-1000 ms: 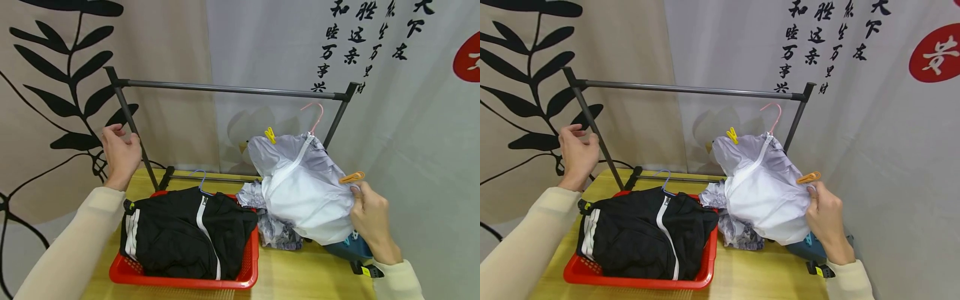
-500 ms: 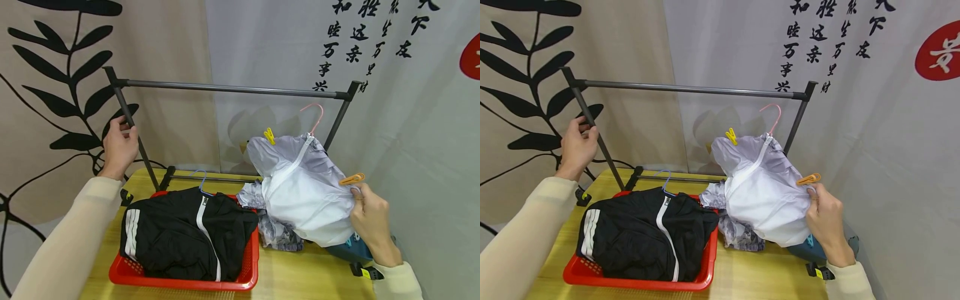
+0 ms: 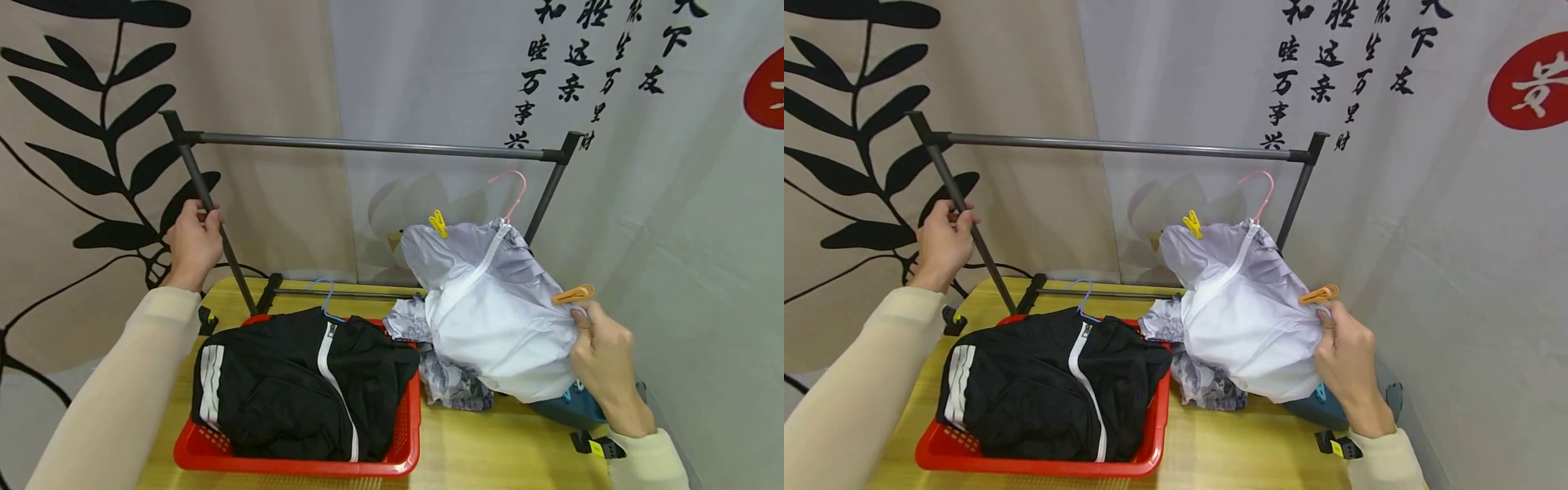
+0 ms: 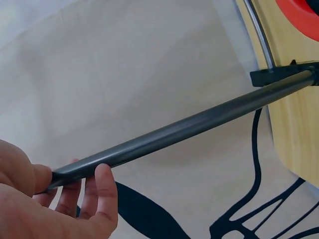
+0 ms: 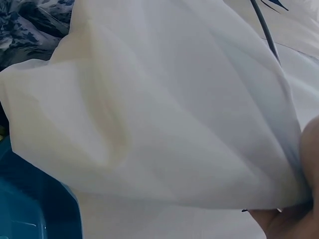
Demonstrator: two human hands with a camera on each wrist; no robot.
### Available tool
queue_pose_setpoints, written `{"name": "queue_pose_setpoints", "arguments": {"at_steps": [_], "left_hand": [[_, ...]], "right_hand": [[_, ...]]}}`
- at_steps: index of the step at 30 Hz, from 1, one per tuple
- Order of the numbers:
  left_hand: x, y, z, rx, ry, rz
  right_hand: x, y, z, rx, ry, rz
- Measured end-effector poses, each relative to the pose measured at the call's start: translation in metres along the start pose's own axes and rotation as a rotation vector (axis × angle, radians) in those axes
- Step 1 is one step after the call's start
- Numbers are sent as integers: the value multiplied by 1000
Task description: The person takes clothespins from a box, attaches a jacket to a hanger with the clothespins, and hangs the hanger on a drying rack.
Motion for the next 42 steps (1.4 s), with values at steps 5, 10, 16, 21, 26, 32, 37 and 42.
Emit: {"name": "queue_pose_setpoints", "arguments": {"at_steps": [5, 10, 16, 21, 26, 32, 37, 42], "left_hand": [[0, -2, -1, 3, 4, -1], [-1, 1, 0, 2, 2, 9], [-4, 0, 0, 22, -9, 2], [-6, 0, 3, 11, -9, -4], [-5, -1, 7, 3, -4, 5], [-3, 0, 10, -3, -2, 12], [-3, 1, 7, 25, 24, 6], [-3, 0, 8, 20, 13, 27]], "right_hand": [[-3, -2, 3, -19, 4, -26], [-5, -9, 9, -46, 14, -54], [-6, -20, 18, -73, 18, -66], [-5, -26, 24, -79, 9, -65], [-4, -28, 29, -84, 11, -48], [-5, -30, 32, -83, -11, -79], [-3, -39, 37, -93, -7, -84], [5, -55, 45, -97, 2, -46]]}}
Point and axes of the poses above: each hand's wrist, its own y-axis away from the middle knuckle, its own x-axis out of the palm, z = x × y, the point moved 10 cm from there along -y, towards the middle knuckle, and after that the axes turned 8 degrees about -y, right-handed, at the moved point
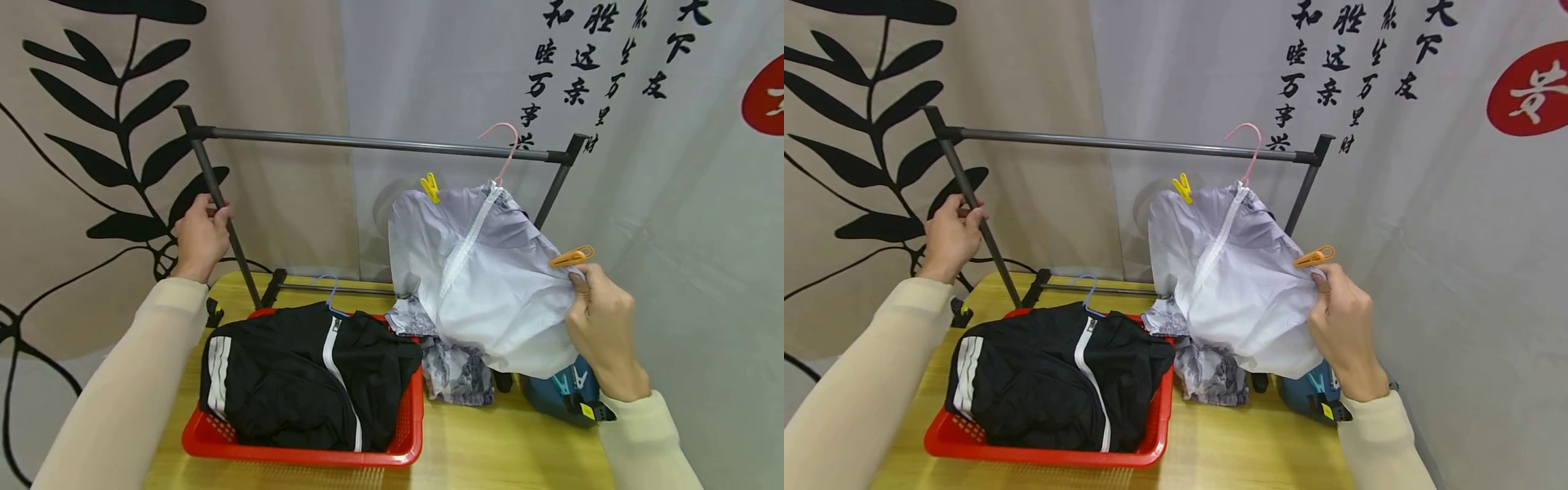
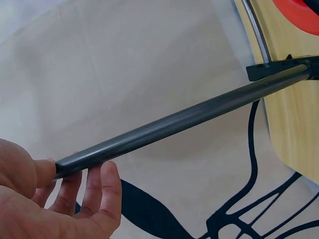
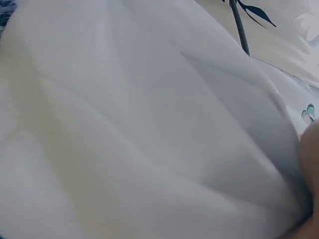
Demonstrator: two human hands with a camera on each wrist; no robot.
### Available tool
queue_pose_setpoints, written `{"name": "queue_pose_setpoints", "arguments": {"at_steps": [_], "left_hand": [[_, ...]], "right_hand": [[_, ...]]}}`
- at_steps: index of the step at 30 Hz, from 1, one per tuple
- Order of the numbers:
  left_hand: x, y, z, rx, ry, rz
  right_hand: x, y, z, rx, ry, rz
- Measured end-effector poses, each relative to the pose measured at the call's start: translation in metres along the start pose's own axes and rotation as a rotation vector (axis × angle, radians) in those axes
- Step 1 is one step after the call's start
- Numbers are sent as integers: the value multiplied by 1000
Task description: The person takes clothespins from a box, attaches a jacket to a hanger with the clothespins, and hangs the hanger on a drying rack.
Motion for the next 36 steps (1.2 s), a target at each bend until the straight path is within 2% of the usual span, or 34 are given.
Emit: {"name": "queue_pose_setpoints", "arguments": {"at_steps": [5, 10, 21, 28, 36], "left_hand": [[1, -1, 0, -5, -5, 11], [2, -2, 1, -2, -13, 18], [0, 0, 1, -3, -26, 8], [0, -1, -2, -4, -26, -6], [3, -1, -2, -27, -37, 10]], "right_hand": [[13, -9, -1, 27, 19, 75], [26, -8, -4, 28, 29, 119], [36, 2, -13, 29, 15, 132], [37, 9, -22, 84, 9, 142], [32, 14, -27, 152, -34, 131]]}}
Point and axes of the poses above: each hand's wrist, its own y-axis away from the middle knuckle, its own x-axis out of the palm, z = x × y, the point moved 10 cm from there along -y, towards the middle knuckle, and after that the axes turned 8 degrees about -y, right-handed, at the moved point
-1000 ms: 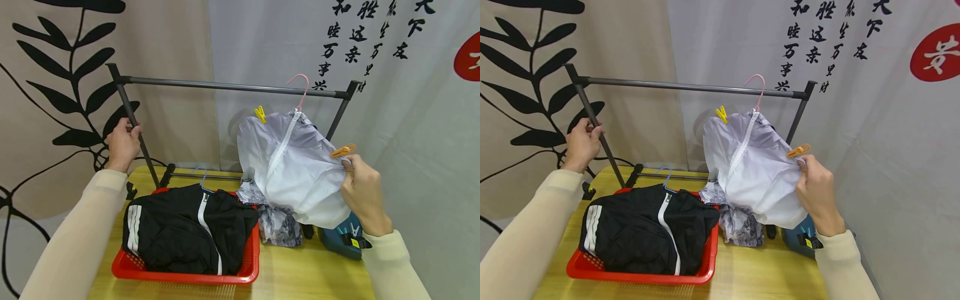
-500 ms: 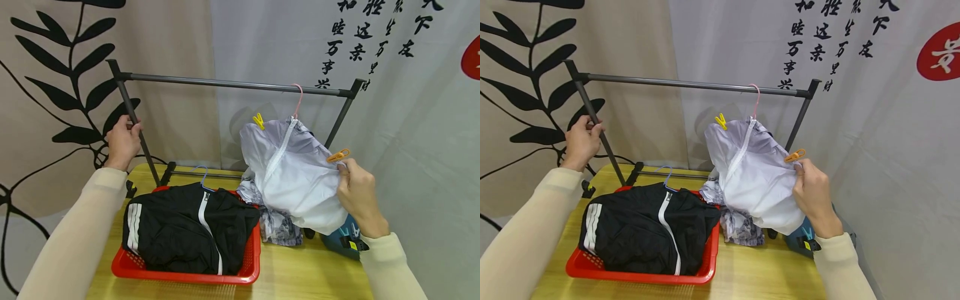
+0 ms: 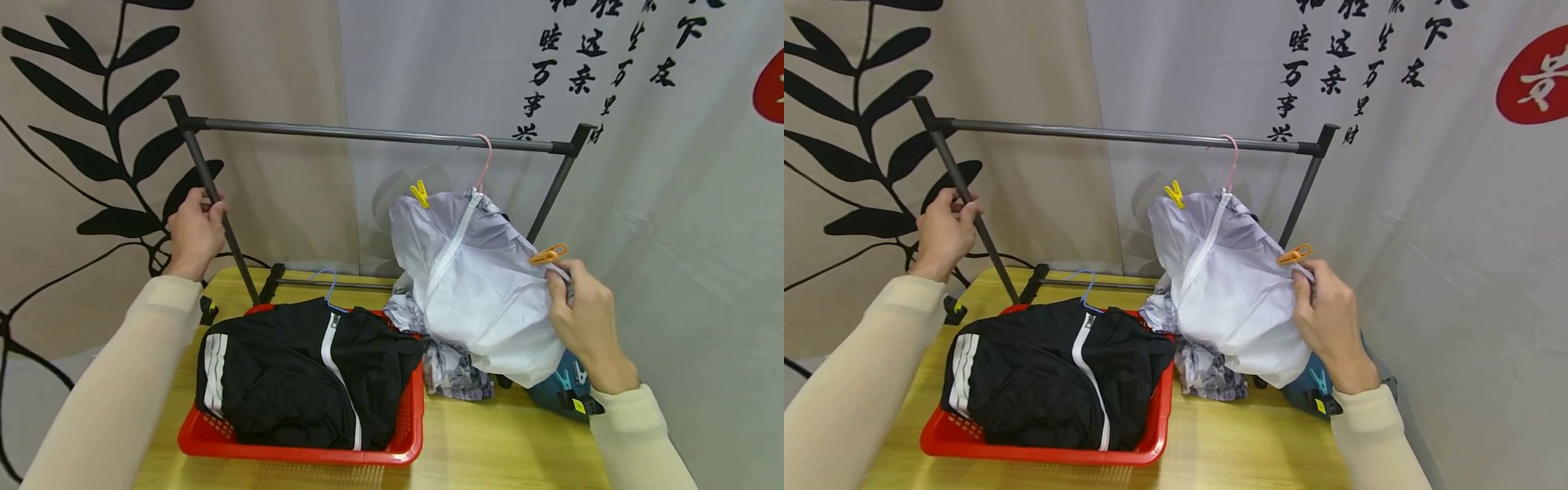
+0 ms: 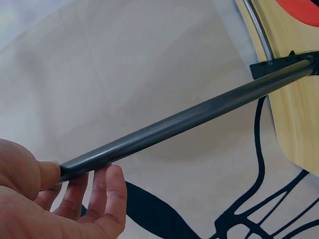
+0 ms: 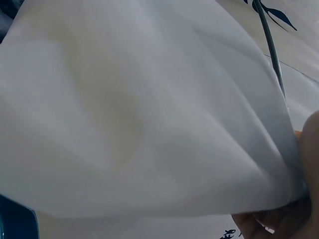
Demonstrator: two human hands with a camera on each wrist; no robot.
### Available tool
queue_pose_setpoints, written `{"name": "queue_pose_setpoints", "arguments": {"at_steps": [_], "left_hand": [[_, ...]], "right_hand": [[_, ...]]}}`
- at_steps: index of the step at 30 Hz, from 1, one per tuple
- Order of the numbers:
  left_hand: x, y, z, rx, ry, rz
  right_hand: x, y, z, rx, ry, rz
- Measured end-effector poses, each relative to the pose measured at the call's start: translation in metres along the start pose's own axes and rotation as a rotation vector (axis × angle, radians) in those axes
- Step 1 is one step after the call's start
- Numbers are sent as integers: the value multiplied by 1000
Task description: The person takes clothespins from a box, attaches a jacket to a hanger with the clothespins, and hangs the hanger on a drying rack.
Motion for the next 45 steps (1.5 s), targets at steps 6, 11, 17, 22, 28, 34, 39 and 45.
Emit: {"name": "queue_pose_setpoints", "arguments": {"at_steps": [6, 11, 17, 22, 28, 34, 39, 45], "left_hand": [[4, -1, -2, -7, -8, 22], [6, -1, 0, -14, -11, 54], [4, 8, 5, -20, -37, 95], [2, 24, 4, -43, -41, 141], [-4, 47, -2, -55, -138, 168], [10, 73, -25, 121, -222, 257], [36, 100, -40, 265, -301, 434], [65, 124, -45, 366, -352, 542]], "right_hand": [[-6, 6, -3, 24, -18, -17], [-6, 10, -1, 14, -35, -22], [-7, 18, 6, -11, -73, -27], [-10, 26, 10, -44, -75, -57], [-11, 35, 23, -120, -85, -126], [-10, 42, 55, -237, -125, -235], [1, 50, 79, -332, -140, -210], [33, 66, 88, -376, -138, -27]]}}
Point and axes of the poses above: each hand's wrist, its own y-axis away from the middle knuckle, its own x-axis out of the palm, z = x × y, the point moved 10 cm from there along -y, towards the middle knuckle, and after that the axes turned 8 degrees about -y, right-handed, at the moved point
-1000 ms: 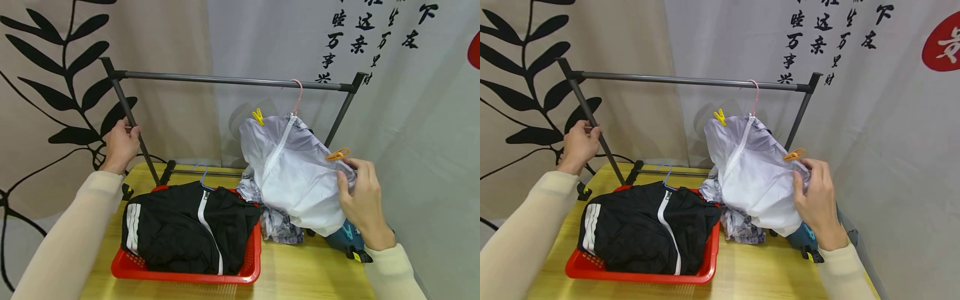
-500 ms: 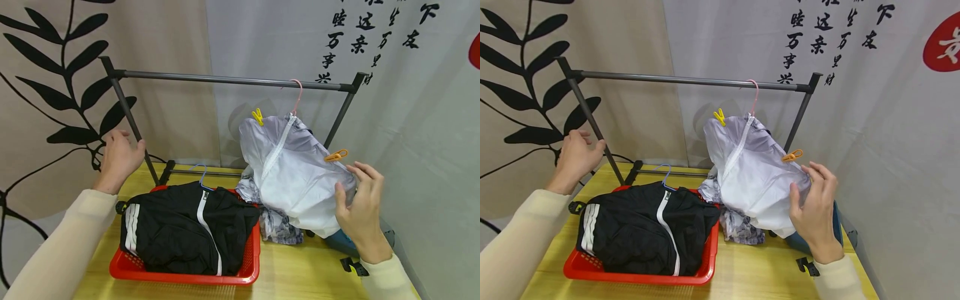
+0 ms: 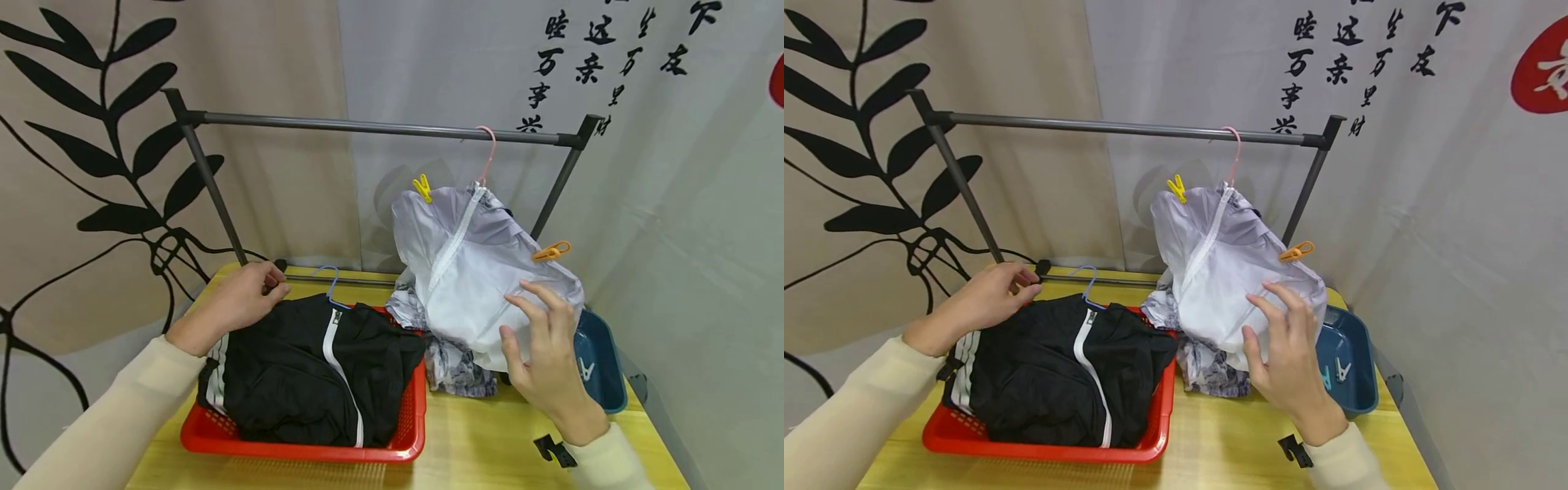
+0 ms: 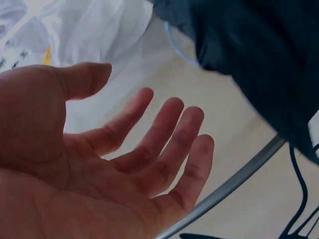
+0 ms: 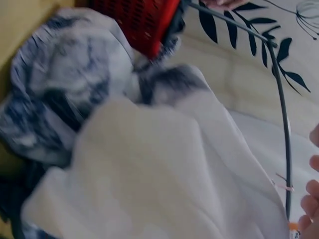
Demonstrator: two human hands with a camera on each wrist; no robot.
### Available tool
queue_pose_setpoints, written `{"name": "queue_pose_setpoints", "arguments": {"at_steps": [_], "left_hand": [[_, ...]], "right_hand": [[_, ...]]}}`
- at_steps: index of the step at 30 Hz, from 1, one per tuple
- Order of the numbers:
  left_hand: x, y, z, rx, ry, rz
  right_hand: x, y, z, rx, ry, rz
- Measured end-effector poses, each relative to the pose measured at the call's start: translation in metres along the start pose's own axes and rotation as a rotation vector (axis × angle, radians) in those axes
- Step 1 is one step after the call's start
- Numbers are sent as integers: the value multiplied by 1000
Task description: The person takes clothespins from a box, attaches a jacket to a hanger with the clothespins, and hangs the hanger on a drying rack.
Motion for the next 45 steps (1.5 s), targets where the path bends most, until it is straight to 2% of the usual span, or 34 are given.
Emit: {"name": "queue_pose_setpoints", "arguments": {"at_steps": [3, 8, 11, 14, 20, 25, 29, 33, 36, 41, 45], "left_hand": [[11, 0, -2, 13, -23, 20], [21, 3, 5, -28, -64, 64], [26, 4, 10, -61, -88, 114], [33, 3, 14, -64, -113, 162], [43, 0, 21, -53, -117, 199], [48, 0, 25, -73, -101, 228], [49, -1, 25, -55, -87, 235], [47, -1, 24, -17, -70, 217], [41, 0, 20, 39, -41, 177], [24, 2, 10, 153, 34, 46], [9, 5, 2, 172, 58, -45]], "right_hand": [[18, 8, 2, 7, -15, 94], [42, 18, 4, 45, -54, 217], [54, 21, 4, 84, -77, 302], [64, 22, 5, 106, -96, 371], [79, 21, 11, 77, -149, 403], [92, 21, 10, 120, -164, 459], [101, 22, 10, 151, -178, 491], [112, 23, 11, 184, -194, 529], [120, 21, 14, 191, -205, 547], [131, 14, 19, 170, -222, 553], [138, 6, 24, 149, -233, 548]]}}
Point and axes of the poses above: each hand's wrist, its own y-axis away from the middle knuckle, its own x-axis out of the palm, z = x × y, the point moved 10 cm from there along -y, towards the middle knuckle, and after that the axes turned 8 degrees about -y, right-handed, at the moved point
